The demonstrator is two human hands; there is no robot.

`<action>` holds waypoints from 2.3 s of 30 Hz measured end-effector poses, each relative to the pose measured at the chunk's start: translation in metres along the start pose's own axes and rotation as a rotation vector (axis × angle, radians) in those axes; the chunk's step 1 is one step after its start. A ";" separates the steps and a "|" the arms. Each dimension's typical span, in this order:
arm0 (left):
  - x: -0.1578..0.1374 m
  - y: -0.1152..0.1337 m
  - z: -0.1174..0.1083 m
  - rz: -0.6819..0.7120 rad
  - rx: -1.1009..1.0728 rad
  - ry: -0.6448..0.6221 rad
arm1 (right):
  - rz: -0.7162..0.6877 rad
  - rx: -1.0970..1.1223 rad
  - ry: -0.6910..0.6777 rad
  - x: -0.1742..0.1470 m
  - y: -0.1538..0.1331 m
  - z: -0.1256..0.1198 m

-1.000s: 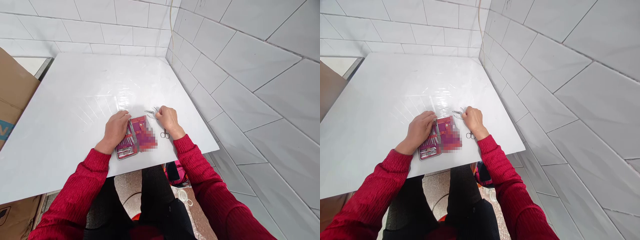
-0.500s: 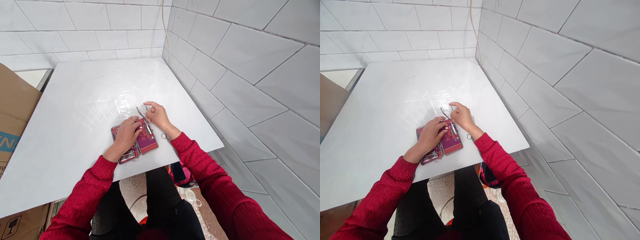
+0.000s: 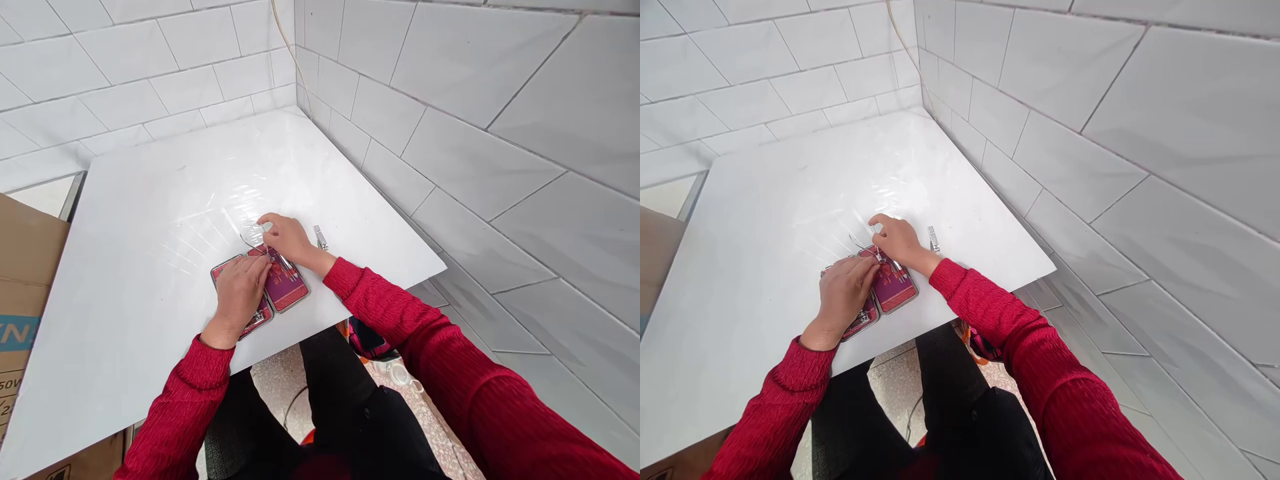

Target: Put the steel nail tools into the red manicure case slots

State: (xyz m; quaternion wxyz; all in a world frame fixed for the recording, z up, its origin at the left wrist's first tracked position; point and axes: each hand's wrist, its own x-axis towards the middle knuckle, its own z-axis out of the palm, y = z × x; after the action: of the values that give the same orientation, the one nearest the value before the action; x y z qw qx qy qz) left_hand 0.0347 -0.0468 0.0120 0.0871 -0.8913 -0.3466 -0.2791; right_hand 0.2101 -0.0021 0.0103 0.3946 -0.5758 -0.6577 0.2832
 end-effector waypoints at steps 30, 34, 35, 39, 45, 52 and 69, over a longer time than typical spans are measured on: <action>-0.004 -0.024 -0.006 -0.117 0.037 -0.118 | -0.066 -0.161 -0.008 -0.021 0.007 -0.002; -0.001 -0.018 -0.006 -0.084 0.031 -0.146 | -0.064 -0.189 0.014 -0.024 0.009 0.001; 0.000 -0.017 -0.006 -0.081 0.030 -0.147 | -0.074 -0.198 0.020 -0.025 0.009 0.001; 0.001 -0.017 -0.004 -0.085 0.031 -0.155 | -0.080 -0.237 0.029 -0.028 0.010 0.002; 0.001 -0.018 -0.004 -0.110 0.011 -0.160 | -0.039 -0.201 0.049 -0.027 0.010 -0.002; -0.001 -0.020 -0.003 -0.117 -0.005 -0.182 | 0.000 -0.168 0.059 -0.025 0.010 -0.007; -0.039 -0.043 -0.024 -0.485 -0.089 0.241 | 0.027 -0.208 0.285 -0.015 0.024 -0.019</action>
State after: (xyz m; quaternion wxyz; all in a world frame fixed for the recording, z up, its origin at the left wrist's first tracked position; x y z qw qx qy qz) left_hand -0.0280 -0.0455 0.0086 0.0189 -0.7454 -0.5245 -0.4110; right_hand 0.2396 -0.0146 -0.0024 0.4181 -0.6568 -0.6130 0.1343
